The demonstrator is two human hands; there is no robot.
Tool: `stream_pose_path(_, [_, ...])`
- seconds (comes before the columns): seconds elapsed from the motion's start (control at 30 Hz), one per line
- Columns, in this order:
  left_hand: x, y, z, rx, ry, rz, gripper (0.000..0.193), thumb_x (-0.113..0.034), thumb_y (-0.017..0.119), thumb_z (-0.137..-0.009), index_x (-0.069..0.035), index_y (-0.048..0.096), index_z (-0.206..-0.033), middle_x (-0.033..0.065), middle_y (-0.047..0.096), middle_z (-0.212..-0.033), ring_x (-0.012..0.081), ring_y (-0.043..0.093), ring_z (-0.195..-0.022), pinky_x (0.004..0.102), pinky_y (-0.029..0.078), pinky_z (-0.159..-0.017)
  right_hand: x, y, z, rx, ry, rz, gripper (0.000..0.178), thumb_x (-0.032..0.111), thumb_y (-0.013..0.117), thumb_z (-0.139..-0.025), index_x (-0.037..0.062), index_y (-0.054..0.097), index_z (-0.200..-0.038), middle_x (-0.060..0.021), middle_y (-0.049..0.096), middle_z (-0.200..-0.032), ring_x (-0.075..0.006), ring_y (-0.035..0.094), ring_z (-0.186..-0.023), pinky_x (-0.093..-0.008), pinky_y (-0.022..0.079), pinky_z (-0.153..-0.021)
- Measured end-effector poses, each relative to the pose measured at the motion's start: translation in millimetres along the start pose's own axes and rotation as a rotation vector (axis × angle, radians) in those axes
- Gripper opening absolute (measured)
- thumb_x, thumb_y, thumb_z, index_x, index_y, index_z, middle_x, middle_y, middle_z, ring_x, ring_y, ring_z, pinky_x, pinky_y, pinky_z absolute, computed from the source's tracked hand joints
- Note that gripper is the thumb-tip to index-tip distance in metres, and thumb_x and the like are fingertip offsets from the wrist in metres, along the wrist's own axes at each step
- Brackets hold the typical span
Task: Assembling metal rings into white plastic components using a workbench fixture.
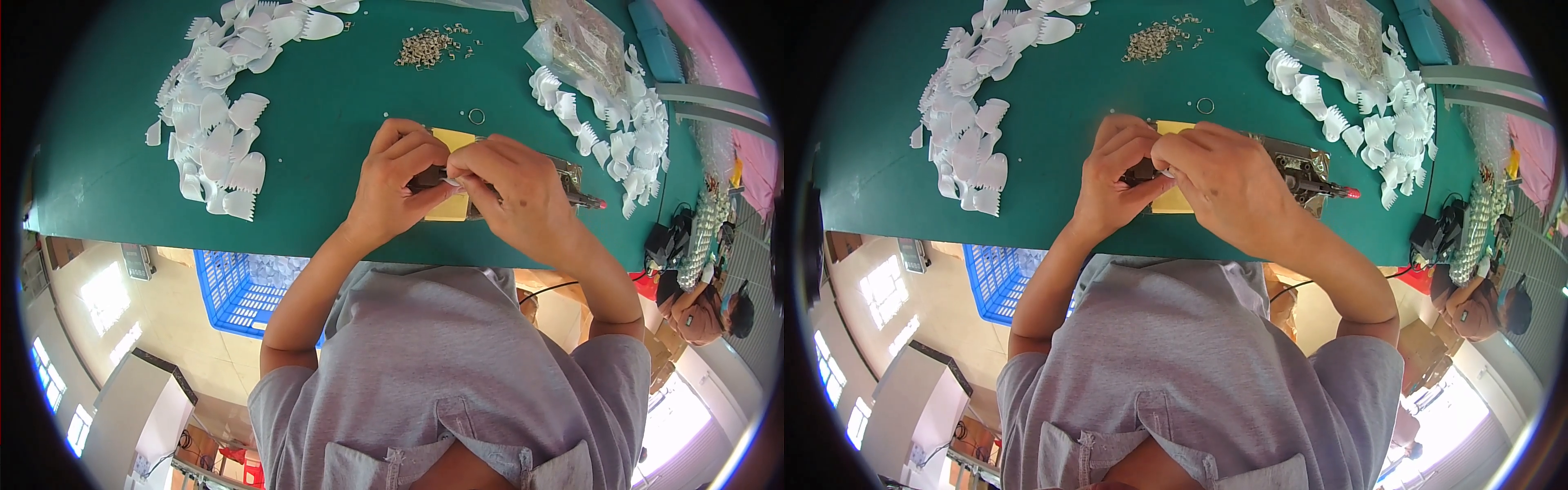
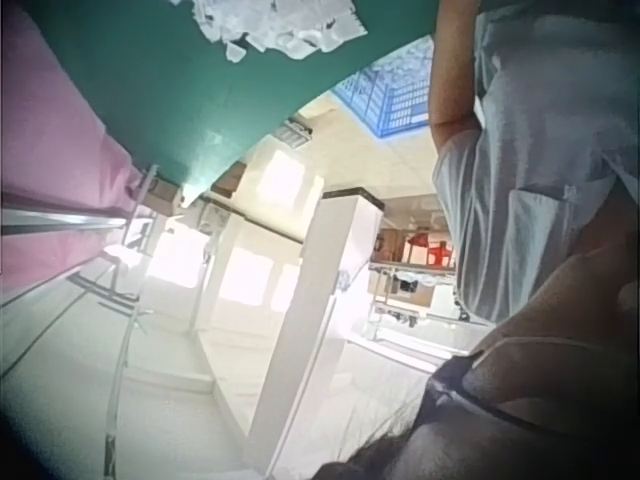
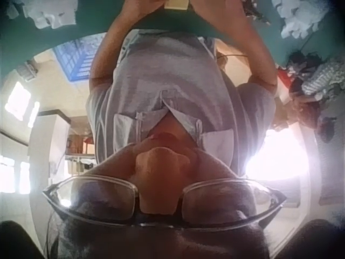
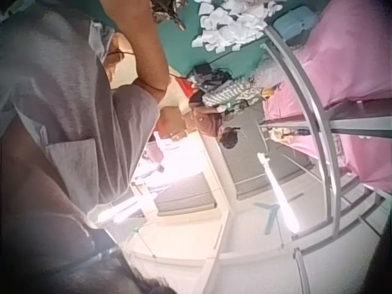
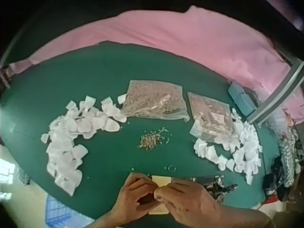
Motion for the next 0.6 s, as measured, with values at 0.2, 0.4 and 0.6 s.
stream_pose_path(0.2, [-2, 0, -2, 0.003, 0.012, 0.011, 0.031, -0.007, 0.088, -0.065, -0.009, 0.072, -0.091, -0.0002, 0.071, -0.094, 0.0274, 0.06, -0.104, 0.0397, 0.052, -0.088, 9, 4, 8, -0.07, -0.078, 0.117, 0.019, -0.006, 0.071, -0.086, 0.0034, 0.067, -0.103, -0.0103, 0.068, -0.086, -0.0296, 0.065, -0.077, -0.0394, 0.053, -0.068])
stream_pose_path(0.4, [2, 1, 3, -0.007, -0.027, 0.012, 0.031, -0.006, 0.087, -0.065, -0.009, 0.073, -0.092, -0.0004, 0.071, -0.096, 0.0274, 0.06, -0.104, 0.0397, 0.052, -0.089, -1, -6, 5, -0.043, 0.07, -0.05, 0.018, -0.003, 0.071, -0.091, 0.0012, 0.073, -0.108, -0.0088, 0.072, -0.095, -0.019, 0.069, -0.078, -0.0312, 0.056, -0.066])
stream_pose_path(0.6, [2, 2, 2, 0.0, -0.027, 0.023, 0.031, -0.007, 0.087, -0.065, -0.009, 0.074, -0.093, -0.0006, 0.072, -0.096, 0.0274, 0.06, -0.104, 0.0397, 0.052, -0.089, -6, -3, 16, -0.038, 0.155, -0.021, 0.011, 0.0, 0.073, -0.092, -0.0007, 0.071, -0.103, -0.0095, 0.071, -0.095, -0.021, 0.069, -0.078, -0.0325, 0.056, -0.069])
Point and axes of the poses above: each hand's wrist, its own z-axis away from the middle knuckle, its own y-axis out of the palm, x = y × z, the point moved 3 cm from there along -z, towards the middle knuckle
